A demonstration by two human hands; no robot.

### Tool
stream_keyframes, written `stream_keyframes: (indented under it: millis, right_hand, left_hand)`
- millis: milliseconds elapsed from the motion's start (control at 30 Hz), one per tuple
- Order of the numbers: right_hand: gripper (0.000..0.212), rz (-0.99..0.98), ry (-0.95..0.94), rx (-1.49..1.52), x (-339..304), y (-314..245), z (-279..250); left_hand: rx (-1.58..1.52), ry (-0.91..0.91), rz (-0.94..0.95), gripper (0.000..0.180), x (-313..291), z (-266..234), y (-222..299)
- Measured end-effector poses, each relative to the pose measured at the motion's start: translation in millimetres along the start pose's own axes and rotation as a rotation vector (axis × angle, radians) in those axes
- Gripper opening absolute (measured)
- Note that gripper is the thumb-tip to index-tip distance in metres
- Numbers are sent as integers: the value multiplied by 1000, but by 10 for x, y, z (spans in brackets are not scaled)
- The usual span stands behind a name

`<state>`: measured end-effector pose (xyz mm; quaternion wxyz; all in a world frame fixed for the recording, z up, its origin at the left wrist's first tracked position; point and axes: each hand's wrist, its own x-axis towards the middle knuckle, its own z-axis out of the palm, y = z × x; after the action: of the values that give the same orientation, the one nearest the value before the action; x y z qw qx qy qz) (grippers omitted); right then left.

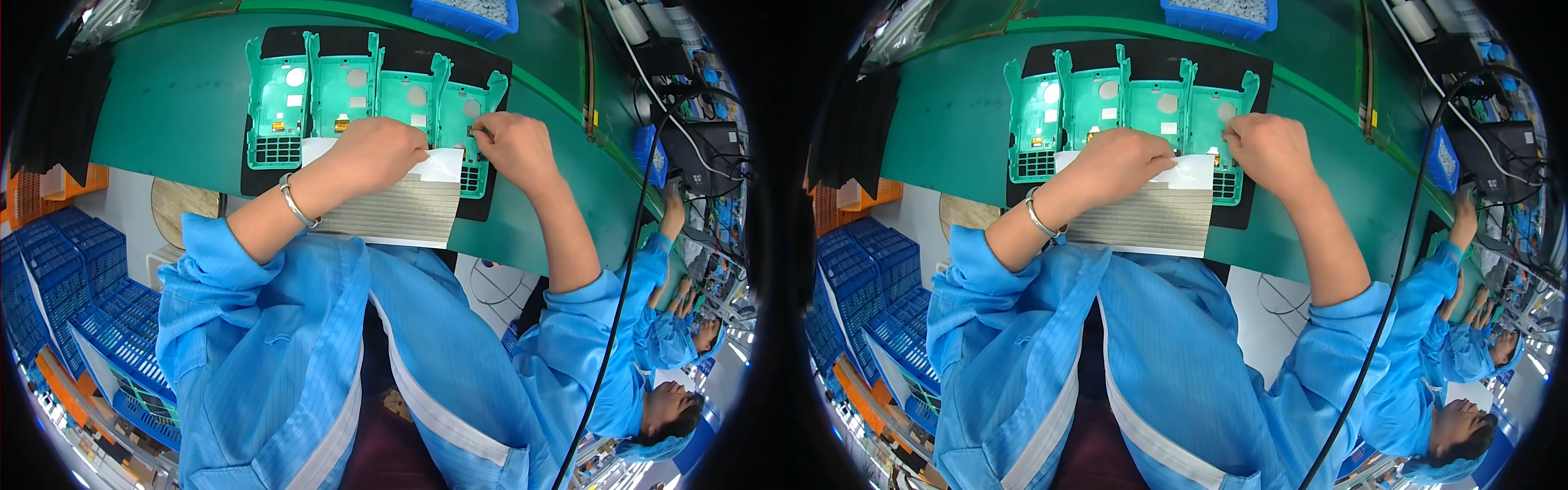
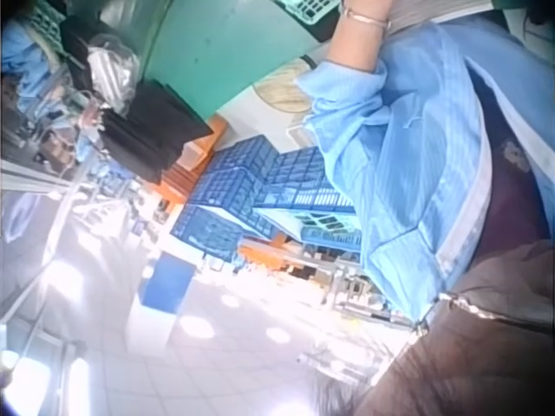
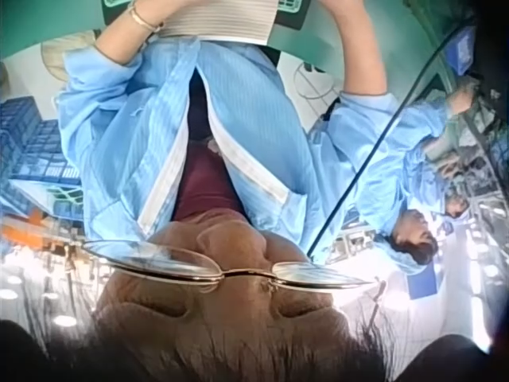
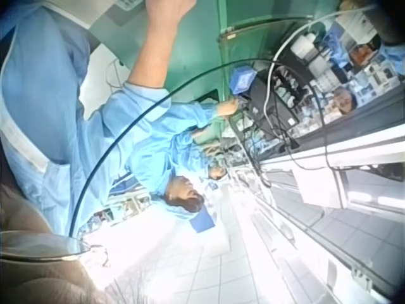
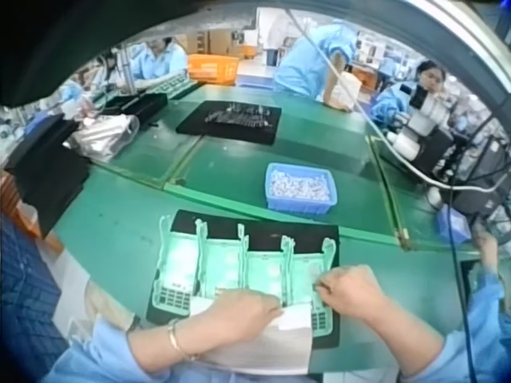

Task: The person assembles electronic components by applying adhesive labels to plastic housings and inserting small metal components into the housings by hand.

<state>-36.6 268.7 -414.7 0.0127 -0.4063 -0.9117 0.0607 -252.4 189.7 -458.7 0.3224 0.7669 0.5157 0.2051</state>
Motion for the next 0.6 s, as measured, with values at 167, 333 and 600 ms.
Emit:
stream_keyframes:
  millis: [167, 333, 600]
  right_hand:
    - [9, -74, -11, -62, 59, -48, -14]
    - [9, -122, 17, -71, 70, 14, 29]
    - [8, -56, 144, -9, -6, -42, -34]
  left_hand:
    - [-11, 33, 6, 20, -49, 2, -38]
    - [-10, 2, -18, 22, 2, -24, 1]
    - [-27, 15, -15, 22, 3, 0, -6]
